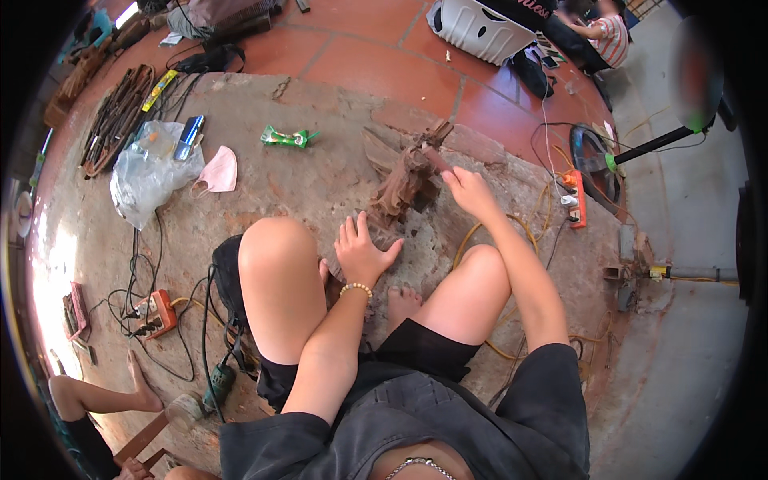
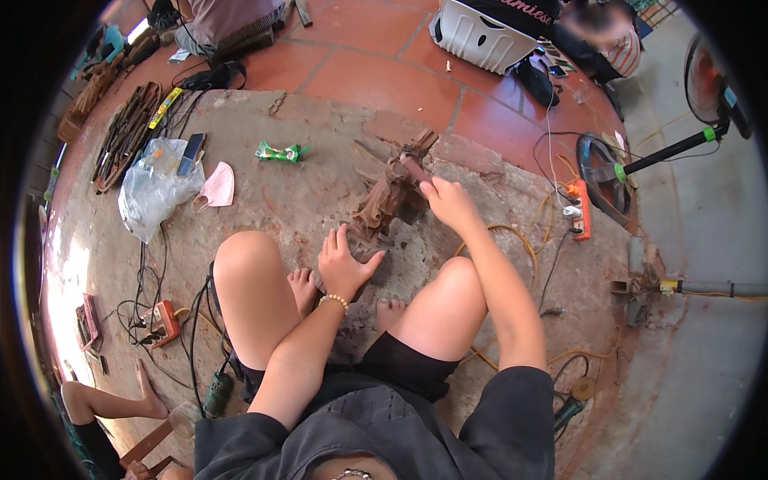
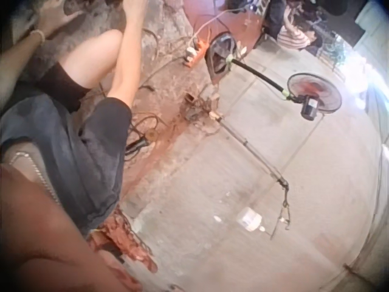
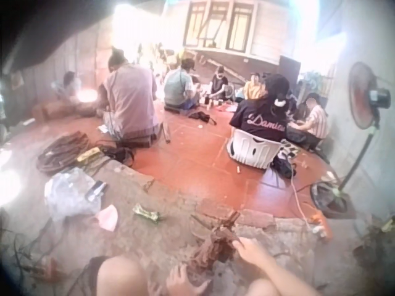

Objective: The person sits on the floor and carves a piece of wood using a small carving tool. They hold the wood with one hand and use the tool to shape and refine its surface, occasionally rotating the piece to work on different sides.

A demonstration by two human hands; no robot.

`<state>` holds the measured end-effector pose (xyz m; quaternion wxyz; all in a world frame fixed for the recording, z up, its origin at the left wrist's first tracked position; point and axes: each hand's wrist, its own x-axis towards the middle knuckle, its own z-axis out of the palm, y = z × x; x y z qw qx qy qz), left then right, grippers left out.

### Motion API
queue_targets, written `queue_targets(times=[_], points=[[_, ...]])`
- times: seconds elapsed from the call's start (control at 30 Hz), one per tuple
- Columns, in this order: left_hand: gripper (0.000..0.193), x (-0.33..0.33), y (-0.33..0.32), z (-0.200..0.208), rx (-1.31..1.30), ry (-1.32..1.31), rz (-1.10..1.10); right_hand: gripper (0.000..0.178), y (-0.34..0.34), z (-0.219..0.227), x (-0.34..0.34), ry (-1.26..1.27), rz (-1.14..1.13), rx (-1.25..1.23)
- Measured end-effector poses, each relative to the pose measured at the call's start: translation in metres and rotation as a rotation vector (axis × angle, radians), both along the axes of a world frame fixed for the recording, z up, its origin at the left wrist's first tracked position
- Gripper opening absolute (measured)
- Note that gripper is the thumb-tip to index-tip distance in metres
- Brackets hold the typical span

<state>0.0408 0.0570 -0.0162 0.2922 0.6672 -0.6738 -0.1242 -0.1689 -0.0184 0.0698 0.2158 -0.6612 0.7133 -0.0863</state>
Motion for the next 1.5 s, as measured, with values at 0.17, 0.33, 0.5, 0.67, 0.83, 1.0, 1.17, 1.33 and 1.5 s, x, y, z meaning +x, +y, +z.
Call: queue_targets(times=[0.17, 0.33, 0.5, 0.67, 0.83, 1.0, 1.17, 1.33, 1.5], points=[[0.08, -0.002, 0.0, 0.002, 0.008, -0.027, 0.002, 0.035, -0.007, -0.009, 0.005, -0.016, -0.005, 0.042], [0.08, -0.002, -0.002, 0.002, -0.008, -0.004, -0.002, 0.036, -0.008, -0.005, 0.01, 0.027, -0.007, 0.036], [0.08, 0.003, -0.001, 0.001, 0.001, 0.002, 0.004, 0.036, -0.002, -0.007, 0.0, -0.036, -0.005, 0.09], [0.08, -0.001, -0.002, 0.003, 0.029, -0.009, 0.009, 0.037, -0.013, -0.007, 0.012, -0.086, 0.022, 0.02], [0.081, -0.003, 0.0, 0.005, 0.063, -0.013, -0.001, 0.035, -0.015, -0.004, 0.009, -0.067, -0.014, 0.23], [0.08, 0.0, 0.0, 0.001, 0.039, 0.007, 0.023, 0.032, 0.019, 0.002, 0.002, 0.324, 0.288, 0.463], [0.084, -0.004, 0.001, 0.004, 0.018, 0.03, 0.02, 0.023, 0.02, 0.02, 0.016, 0.129, 0.25, 0.146], [0.089, -0.002, 0.002, -0.002, 0.037, 0.072, 0.067, 0.02, 0.015, 0.015, 0.053, 0.269, 0.5, 0.094], [0.09, -0.001, -0.001, 0.002, 0.058, 0.077, 0.049, 0.02, 0.017, 0.0, 0.076, 0.343, 0.385, -0.016]])
